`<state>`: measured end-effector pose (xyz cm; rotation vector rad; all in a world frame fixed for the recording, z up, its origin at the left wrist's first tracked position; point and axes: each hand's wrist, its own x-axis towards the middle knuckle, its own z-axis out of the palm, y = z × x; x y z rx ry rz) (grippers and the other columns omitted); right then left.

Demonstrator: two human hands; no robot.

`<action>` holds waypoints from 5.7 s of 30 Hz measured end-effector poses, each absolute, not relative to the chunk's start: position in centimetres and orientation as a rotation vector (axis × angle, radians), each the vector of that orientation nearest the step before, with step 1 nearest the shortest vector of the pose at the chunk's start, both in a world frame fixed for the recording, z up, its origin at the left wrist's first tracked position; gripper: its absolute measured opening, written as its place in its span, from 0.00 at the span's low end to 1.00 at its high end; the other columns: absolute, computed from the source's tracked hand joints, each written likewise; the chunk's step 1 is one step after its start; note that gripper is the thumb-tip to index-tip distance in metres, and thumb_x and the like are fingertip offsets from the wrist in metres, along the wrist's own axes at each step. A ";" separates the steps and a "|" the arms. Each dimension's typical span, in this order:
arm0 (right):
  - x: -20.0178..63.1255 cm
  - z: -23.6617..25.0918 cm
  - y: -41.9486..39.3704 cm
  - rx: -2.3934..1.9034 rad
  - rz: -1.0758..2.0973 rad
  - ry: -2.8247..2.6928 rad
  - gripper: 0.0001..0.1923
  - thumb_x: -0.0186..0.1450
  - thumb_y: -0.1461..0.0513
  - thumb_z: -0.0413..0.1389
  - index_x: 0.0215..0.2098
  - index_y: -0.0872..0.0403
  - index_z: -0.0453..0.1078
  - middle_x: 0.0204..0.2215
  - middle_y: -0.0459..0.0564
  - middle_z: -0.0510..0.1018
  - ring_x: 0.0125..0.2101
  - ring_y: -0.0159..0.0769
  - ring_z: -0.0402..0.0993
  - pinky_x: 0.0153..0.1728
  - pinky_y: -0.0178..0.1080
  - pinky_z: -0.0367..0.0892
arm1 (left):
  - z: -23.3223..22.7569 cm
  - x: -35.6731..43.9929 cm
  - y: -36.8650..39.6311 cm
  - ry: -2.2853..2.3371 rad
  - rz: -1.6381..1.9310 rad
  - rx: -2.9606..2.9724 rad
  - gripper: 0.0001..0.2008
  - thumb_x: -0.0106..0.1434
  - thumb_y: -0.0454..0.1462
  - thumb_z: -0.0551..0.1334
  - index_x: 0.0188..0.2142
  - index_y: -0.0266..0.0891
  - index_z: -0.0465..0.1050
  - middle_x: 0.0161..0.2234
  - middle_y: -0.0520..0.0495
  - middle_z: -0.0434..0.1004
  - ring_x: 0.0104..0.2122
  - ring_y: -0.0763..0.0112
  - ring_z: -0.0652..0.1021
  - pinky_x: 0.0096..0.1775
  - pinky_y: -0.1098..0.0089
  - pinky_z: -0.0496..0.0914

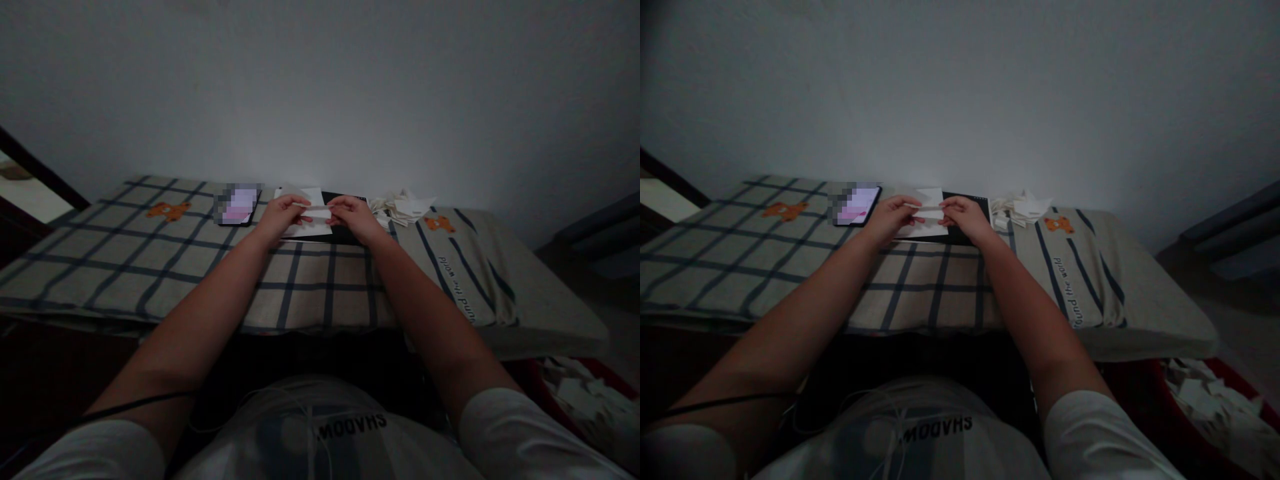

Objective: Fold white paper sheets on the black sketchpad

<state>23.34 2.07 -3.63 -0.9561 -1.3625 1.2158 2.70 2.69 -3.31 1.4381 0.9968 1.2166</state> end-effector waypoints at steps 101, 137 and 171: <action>22.5 -4.3 1.6 -1.053 0.875 -1.623 0.07 0.60 0.65 0.60 0.35 0.53 0.80 0.27 0.46 0.81 0.29 0.32 0.77 0.36 0.36 0.73 | -3.4 3.6 2.1 0.931 1.106 1.147 0.09 0.55 0.35 0.71 0.36 0.35 0.79 0.30 0.48 0.79 0.29 0.77 0.78 0.37 0.74 0.76; 21.5 -4.1 1.4 -1.123 1.037 -1.463 0.05 0.62 0.62 0.65 0.30 0.56 0.76 0.22 0.46 0.80 0.25 0.32 0.76 0.34 0.36 0.73 | -4.0 3.8 2.1 1.083 1.311 1.563 0.16 0.53 0.45 0.73 0.36 0.35 0.82 0.30 0.46 0.83 0.27 0.72 0.78 0.34 0.71 0.72; 30.1 -1.8 1.7 -2.334 0.060 -1.593 0.16 0.67 0.64 0.53 0.48 0.60 0.78 0.50 0.69 0.80 0.51 0.59 0.77 0.47 0.52 0.70 | -5.3 1.5 3.6 1.564 0.557 2.565 0.37 0.59 0.56 0.66 0.61 0.36 0.72 0.66 0.36 0.66 0.65 0.50 0.67 0.65 0.56 0.60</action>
